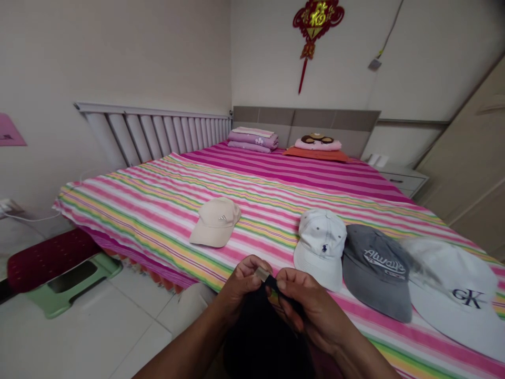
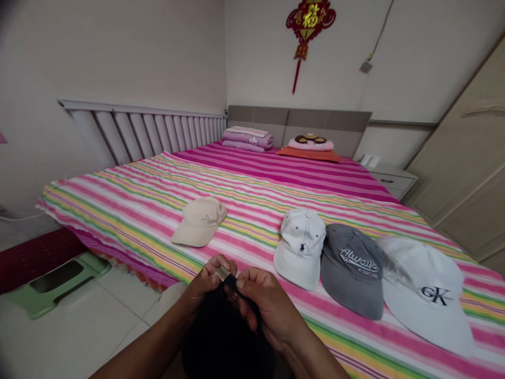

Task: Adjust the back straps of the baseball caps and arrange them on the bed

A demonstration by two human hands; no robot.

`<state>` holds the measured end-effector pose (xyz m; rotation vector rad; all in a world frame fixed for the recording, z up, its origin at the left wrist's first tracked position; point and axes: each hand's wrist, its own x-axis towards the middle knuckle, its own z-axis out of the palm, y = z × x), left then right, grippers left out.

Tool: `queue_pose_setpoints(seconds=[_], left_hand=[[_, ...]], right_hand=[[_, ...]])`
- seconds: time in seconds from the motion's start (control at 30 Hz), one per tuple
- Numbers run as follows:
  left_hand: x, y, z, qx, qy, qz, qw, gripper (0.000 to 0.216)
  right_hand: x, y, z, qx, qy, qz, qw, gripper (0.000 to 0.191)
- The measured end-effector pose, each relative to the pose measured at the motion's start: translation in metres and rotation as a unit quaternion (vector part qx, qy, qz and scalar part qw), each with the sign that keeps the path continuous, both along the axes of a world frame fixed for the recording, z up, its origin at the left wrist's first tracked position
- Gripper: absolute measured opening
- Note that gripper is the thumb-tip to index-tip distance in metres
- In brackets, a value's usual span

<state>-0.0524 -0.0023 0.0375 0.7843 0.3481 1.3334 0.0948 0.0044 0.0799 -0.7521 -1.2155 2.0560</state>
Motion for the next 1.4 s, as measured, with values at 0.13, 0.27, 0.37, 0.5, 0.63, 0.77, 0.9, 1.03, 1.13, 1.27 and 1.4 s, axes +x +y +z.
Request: queue_pose_setpoints(seconds=[0.13, 0.27, 0.37, 0.5, 0.63, 0.77, 0.9, 1.03, 1.13, 1.27, 1.4], left_hand=[[0.000, 0.001, -0.001, -0.002, 0.028, 0.013, 1.000, 0.024], [0.000, -0.001, 0.005, -0.002, 0.057, 0.038, 0.998, 0.024], [0.001, -0.003, 0.010, -0.007, 0.075, 0.053, 0.996, 0.025], [0.002, -0.004, 0.011, -0.006, 0.083, 0.064, 0.995, 0.026], [0.001, -0.004, 0.010, -0.017, 0.097, 0.061, 0.993, 0.026], [0.001, -0.005, 0.005, -0.017, 0.083, 0.058, 0.995, 0.026], [0.002, -0.006, 0.000, -0.027, 0.067, 0.032, 0.997, 0.025], [0.002, -0.005, 0.000, -0.012, 0.088, -0.003, 0.996, 0.026], [0.000, -0.006, 0.002, -0.015, 0.101, 0.017, 0.995, 0.024], [0.000, -0.008, -0.002, -0.034, 0.082, 0.042, 0.995, 0.024], [0.001, -0.008, -0.005, -0.053, 0.063, 0.077, 0.994, 0.026]], right_hand=[[0.000, -0.001, 0.000, 0.006, -0.013, -0.009, 1.000, 0.023], [0.000, -0.001, 0.000, -0.001, -0.025, -0.002, 1.000, 0.025], [-0.001, -0.001, 0.001, -0.016, -0.002, 0.004, 1.000, 0.023], [-0.002, -0.002, -0.001, -0.024, -0.004, -0.002, 1.000, 0.025], [-0.005, -0.003, -0.004, -0.004, -0.032, -0.035, 0.999, 0.030], [-0.003, -0.004, -0.004, -0.023, 0.005, -0.055, 0.998, 0.026], [0.000, -0.003, -0.003, -0.038, 0.045, -0.034, 0.998, 0.024], [-0.003, -0.002, -0.007, -0.036, 0.033, -0.069, 0.996, 0.028], [-0.004, -0.002, -0.007, -0.046, 0.030, -0.086, 0.995, 0.029], [0.000, -0.001, -0.005, -0.063, 0.065, -0.069, 0.993, 0.024], [0.004, 0.002, -0.010, -0.041, 0.008, -0.044, 0.998, 0.024]])
